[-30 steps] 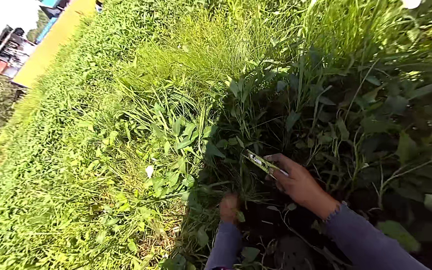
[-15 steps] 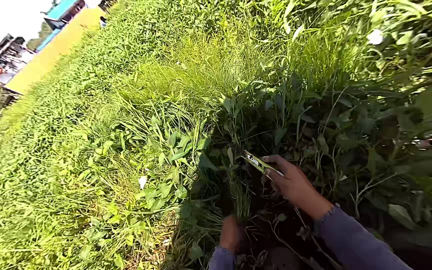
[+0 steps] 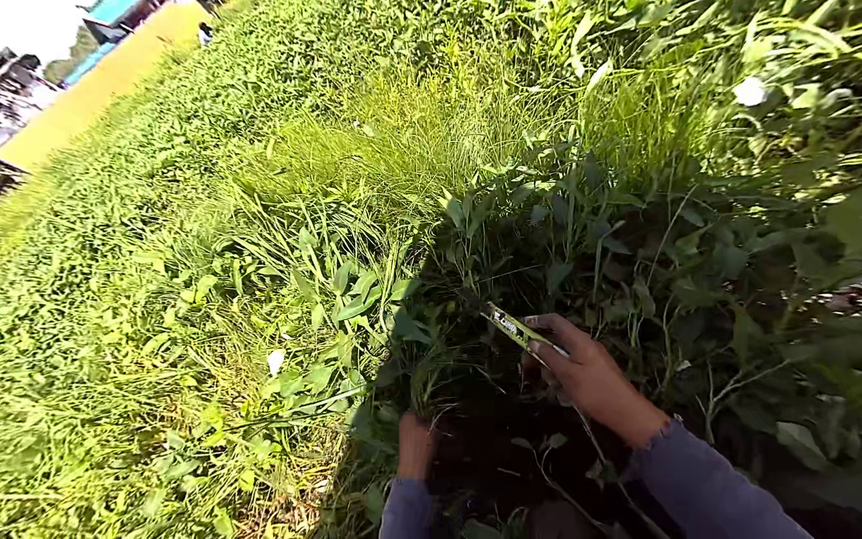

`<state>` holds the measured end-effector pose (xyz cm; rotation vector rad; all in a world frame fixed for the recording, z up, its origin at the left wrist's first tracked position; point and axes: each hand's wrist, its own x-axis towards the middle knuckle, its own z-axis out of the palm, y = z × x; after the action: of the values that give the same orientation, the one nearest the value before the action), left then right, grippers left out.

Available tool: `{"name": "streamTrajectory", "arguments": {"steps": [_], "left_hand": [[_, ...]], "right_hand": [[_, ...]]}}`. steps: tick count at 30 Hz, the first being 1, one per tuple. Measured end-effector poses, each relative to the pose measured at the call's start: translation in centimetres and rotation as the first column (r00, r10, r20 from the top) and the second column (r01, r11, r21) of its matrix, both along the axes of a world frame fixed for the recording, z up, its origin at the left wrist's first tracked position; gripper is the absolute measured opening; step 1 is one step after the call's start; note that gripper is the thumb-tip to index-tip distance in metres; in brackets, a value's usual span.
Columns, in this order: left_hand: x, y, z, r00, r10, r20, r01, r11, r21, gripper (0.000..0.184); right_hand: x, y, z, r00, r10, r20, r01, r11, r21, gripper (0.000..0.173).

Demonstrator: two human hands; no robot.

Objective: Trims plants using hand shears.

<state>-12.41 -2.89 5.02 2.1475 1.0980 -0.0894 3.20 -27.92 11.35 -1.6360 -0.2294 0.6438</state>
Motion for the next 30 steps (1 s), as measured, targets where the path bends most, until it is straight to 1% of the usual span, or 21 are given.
{"name": "streamTrajectory", "arguments": {"steps": [1, 2, 3, 5, 6, 8, 10, 13, 14, 16, 18, 20, 21, 22, 24, 25, 26, 27, 28, 29, 30], "left_hand": [[-0.4, 0.5, 1.2, 0.993, 0.098, 0.064, -0.093, 0.993, -0.073, 0.040], [-0.5, 0.7, 2.2, 0.988, 0.142, 0.059, -0.135, 0.985, -0.111, 0.042], [-0.3, 0.5, 3.0, 0.994, 0.104, 0.018, -0.101, 0.986, -0.136, 0.043], [0.7, -1.5, 3.3, 0.992, -0.115, -0.055, 0.107, 0.985, -0.135, 0.039], [1.4, -3.1, 2.8, 0.968, -0.230, -0.100, 0.221, 0.971, -0.089, 0.038], [3.1, -6.0, 0.8, 0.898, -0.357, -0.259, 0.387, 0.919, 0.073, 0.034], [4.5, -6.8, -1.8, 0.824, -0.404, -0.397, 0.514, 0.828, 0.224, 0.036], [5.3, -5.8, -4.9, 0.783, -0.412, -0.466, 0.585, 0.741, 0.330, 0.035], [5.4, -5.5, -5.5, 0.775, -0.421, -0.472, 0.603, 0.715, 0.353, 0.036], [6.0, -5.4, -5.9, 0.742, -0.449, -0.498, 0.643, 0.687, 0.339, 0.040], [6.3, -5.2, -5.4, 0.703, -0.487, -0.519, 0.678, 0.679, 0.282, 0.044], [6.0, -4.7, -4.7, 0.680, -0.509, -0.527, 0.688, 0.691, 0.221, 0.045], [5.6, -4.3, -3.8, 0.715, -0.504, -0.484, 0.653, 0.728, 0.207, 0.044], [5.3, -4.0, -2.4, 0.790, -0.468, -0.395, 0.572, 0.794, 0.204, 0.040], [5.2, -2.7, 1.3, 0.941, -0.305, -0.146, 0.327, 0.929, 0.173, 0.037], [5.4, -1.5, 3.6, 0.981, -0.195, -0.014, 0.195, 0.973, 0.123, 0.039], [5.9, 0.2, 6.2, 0.991, -0.086, 0.103, 0.081, 0.995, 0.051, 0.038], [6.5, 2.0, 9.2, 0.974, 0.016, 0.226, -0.005, 0.999, -0.045, 0.033], [7.5, 3.7, 12.5, 0.935, 0.120, 0.334, -0.060, 0.981, -0.185, 0.027], [9.2, 4.5, 15.9, 0.874, 0.202, 0.441, -0.070, 0.952, -0.298, 0.020], [11.6, 3.8, 19.3, 0.813, 0.245, 0.528, -0.029, 0.923, -0.384, 0.016]], "right_hand": [[0.1, -0.2, -0.1, 1.000, -0.013, 0.009, 0.013, 1.000, 0.017, 0.034], [0.2, -0.4, -0.4, 1.000, -0.018, 0.016, 0.018, 0.999, 0.029, 0.034], [0.2, -0.4, -0.6, 1.000, -0.019, 0.016, 0.018, 0.999, 0.032, 0.034], [0.3, -0.3, -1.0, 1.000, -0.023, 0.014, 0.023, 0.999, 0.033, 0.035], [0.3, -0.2, -1.0, 1.000, -0.026, 0.013, 0.026, 0.999, 0.034, 0.034], [0.3, 0.1, -0.7, 0.999, -0.036, 0.009, 0.036, 0.999, 0.041, 0.034], [0.2, 0.0, -0.3, 0.999, -0.036, 0.013, 0.035, 0.998, 0.052, 0.034], [-0.1, -0.7, -0.3, 0.999, -0.042, 0.020, 0.041, 0.998, 0.039, 0.034], [-0.2, -1.0, -0.4, 0.999, -0.043, 0.017, 0.043, 0.999, 0.029, 0.034], [-0.1, -1.6, -0.5, 0.999, -0.052, 0.017, 0.051, 0.998, 0.029, 0.035], [0.0, -2.0, 0.0, 0.998, -0.061, 0.024, 0.060, 0.997, 0.038, 0.035], [0.4, -2.4, 1.6, 0.995, -0.082, 0.056, 0.080, 0.996, 0.043, 0.035], [0.8, -2.7, 2.7, 0.992, -0.100, 0.081, 0.096, 0.994, 0.048, 0.035], [1.6, -3.0, 4.1, 0.988, -0.125, 0.095, 0.120, 0.991, 0.059, 0.035], [3.5, -4.3, 7.1, 0.975, -0.190, 0.113, 0.180, 0.979, 0.098, 0.034], [4.4, -5.2, 8.4, 0.967, -0.228, 0.113, 0.215, 0.969, 0.121, 0.034], [5.2, -6.1, 9.3, 0.955, -0.276, 0.104, 0.258, 0.952, 0.163, 0.035], [5.8, -6.8, 9.9, 0.940, -0.333, 0.076, 0.310, 0.926, 0.215, 0.036], [6.2, -7.2, 10.0, 0.915, -0.402, 0.032, 0.380, 0.885, 0.268, 0.036], [6.5, -7.3, 9.7, 0.877, -0.479, -0.025, 0.462, 0.830, 0.311, 0.036], [6.8, -7.7, 9.0, 0.839, -0.537, -0.087, 0.533, 0.777, 0.336, 0.037]]}}
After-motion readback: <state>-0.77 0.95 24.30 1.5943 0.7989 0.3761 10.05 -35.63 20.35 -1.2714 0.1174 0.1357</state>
